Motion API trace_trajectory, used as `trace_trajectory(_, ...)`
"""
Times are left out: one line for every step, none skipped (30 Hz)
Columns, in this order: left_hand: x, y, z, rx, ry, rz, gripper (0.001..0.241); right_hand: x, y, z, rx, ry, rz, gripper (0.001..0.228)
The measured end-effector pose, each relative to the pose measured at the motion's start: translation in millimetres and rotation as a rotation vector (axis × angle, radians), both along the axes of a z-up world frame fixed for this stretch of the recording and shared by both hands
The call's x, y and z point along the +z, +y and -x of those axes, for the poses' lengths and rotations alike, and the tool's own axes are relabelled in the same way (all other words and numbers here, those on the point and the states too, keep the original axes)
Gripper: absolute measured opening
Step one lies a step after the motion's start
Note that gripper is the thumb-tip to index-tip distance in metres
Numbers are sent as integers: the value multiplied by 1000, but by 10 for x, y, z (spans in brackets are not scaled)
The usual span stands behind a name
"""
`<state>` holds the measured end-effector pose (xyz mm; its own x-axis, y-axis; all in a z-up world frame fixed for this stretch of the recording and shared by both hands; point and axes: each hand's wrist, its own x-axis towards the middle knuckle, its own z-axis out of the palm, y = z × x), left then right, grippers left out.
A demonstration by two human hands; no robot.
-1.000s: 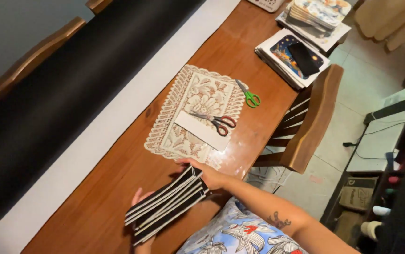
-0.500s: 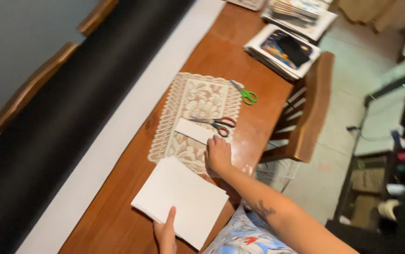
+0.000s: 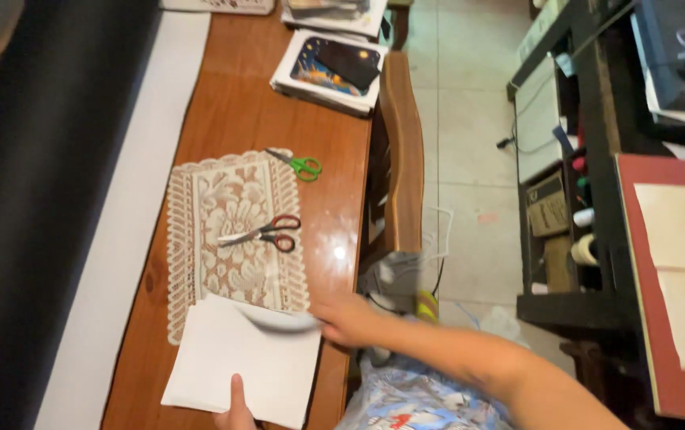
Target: Organizing, sorting, and stacking various printed design sheets and blank papers on a desk.
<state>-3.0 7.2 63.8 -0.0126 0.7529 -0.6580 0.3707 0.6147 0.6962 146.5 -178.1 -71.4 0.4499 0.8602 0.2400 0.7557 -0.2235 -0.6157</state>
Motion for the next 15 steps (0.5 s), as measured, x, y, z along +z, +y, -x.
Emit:
trace_trajectory(-60, 33, -57, -7, 56, 26, 58, -47, -459, 48, -96, 20, -37, 16)
trace_trajectory(-123, 62, -120, -15, 111, 52, 58, -104, -927, 74, -192, 42, -75, 18)
trace_trajectory(-283, 136, -127, 1, 102, 49, 58, -411, -1410, 43, -175, 34, -80, 18)
trace_trajectory(-449, 199, -140, -52, 113, 0, 56, -679, -1928, 26, -445, 163, 167, 21)
trace_trajectory(-616, 241, -138, -101, 126, -49, 55, -900, -2490, 33, -709, 290, 419, 24)
trace_trajectory(-948, 390, -42, -82, 120, -52, 55, -1040, -2909, 29, -690, 280, 414, 24)
trace_trajectory(-1286, 512, 50, -115, 158, -152, 55, -1171, -3358, -7, -844, 254, 628, 34)
trace_trajectory(-1626, 622, 140, -149, 197, -250, 58, -1304, -3816, -64, -1000, 216, 838, 43)
trace_trajectory(-1585, 628, 92, -124, 191, -244, 58, -1469, -4066, -98, -981, 196, 838, 43)
trace_trajectory(-1550, 629, 54, -134, 189, -252, 57, -1639, -4328, -138, -1080, 243, 934, 50)
trace_trajectory(-1528, 615, 37, -143, 187, -258, 55, -1806, -4615, -174, -1183, 287, 1029, 58)
trace_trajectory(-1478, 582, -43, -118, 181, -249, 55, -1857, -4787, -449, -1167, 263, 1030, 58)
trace_trajectory(-1401, 578, -43, -151, 194, -263, 53, -1907, -4936, -600, -1121, 327, 1038, 54)
trace_trajectory(-1319, 578, -35, -183, 206, -276, 51, -1952, -5077, -749, -1075, 390, 1047, 51)
trace_trajectory(-1133, 482, -104, -166, 212, -271, 51, -1967, -5179, -899, -1057, 381, 1052, 51)
